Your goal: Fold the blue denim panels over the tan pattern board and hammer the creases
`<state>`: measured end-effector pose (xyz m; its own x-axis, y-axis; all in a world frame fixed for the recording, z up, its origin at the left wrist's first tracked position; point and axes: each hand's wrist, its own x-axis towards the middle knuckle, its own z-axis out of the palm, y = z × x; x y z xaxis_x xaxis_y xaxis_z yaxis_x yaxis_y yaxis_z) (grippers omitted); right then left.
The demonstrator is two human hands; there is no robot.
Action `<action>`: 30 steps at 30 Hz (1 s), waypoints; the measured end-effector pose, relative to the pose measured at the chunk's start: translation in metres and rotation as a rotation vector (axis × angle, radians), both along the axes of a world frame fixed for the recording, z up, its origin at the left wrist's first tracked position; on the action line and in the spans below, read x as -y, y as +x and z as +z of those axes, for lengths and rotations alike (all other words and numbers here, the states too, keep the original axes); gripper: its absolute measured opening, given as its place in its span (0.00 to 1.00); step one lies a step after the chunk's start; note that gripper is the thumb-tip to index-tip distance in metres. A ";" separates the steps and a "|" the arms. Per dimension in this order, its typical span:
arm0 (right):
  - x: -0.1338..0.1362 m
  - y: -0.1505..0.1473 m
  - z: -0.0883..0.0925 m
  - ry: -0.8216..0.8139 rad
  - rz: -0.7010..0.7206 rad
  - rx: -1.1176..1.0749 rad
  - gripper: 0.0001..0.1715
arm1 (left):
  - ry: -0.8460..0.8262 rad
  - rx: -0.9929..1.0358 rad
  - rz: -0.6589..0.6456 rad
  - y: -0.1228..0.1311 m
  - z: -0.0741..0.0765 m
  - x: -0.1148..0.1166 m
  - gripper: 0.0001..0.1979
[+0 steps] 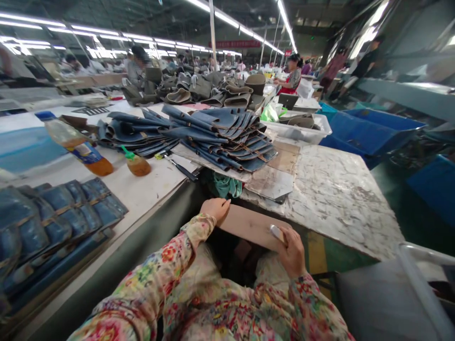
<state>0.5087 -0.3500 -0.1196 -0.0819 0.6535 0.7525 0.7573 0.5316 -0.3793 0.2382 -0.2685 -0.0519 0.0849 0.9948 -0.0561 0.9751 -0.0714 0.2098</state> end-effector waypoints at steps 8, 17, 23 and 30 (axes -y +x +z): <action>0.002 -0.004 -0.005 -0.226 -0.008 -0.060 0.13 | -0.038 -0.054 -0.016 -0.016 -0.018 0.002 0.31; 0.000 -0.024 0.014 -0.361 0.063 0.001 0.14 | -0.056 -0.041 0.060 -0.032 -0.017 0.003 0.31; -0.005 -0.041 0.040 -0.393 0.037 0.086 0.12 | -0.073 -0.004 0.078 -0.031 -0.004 0.005 0.28; -0.010 -0.044 0.039 -0.306 -0.005 0.110 0.10 | -0.034 0.040 0.058 -0.021 -0.001 0.003 0.24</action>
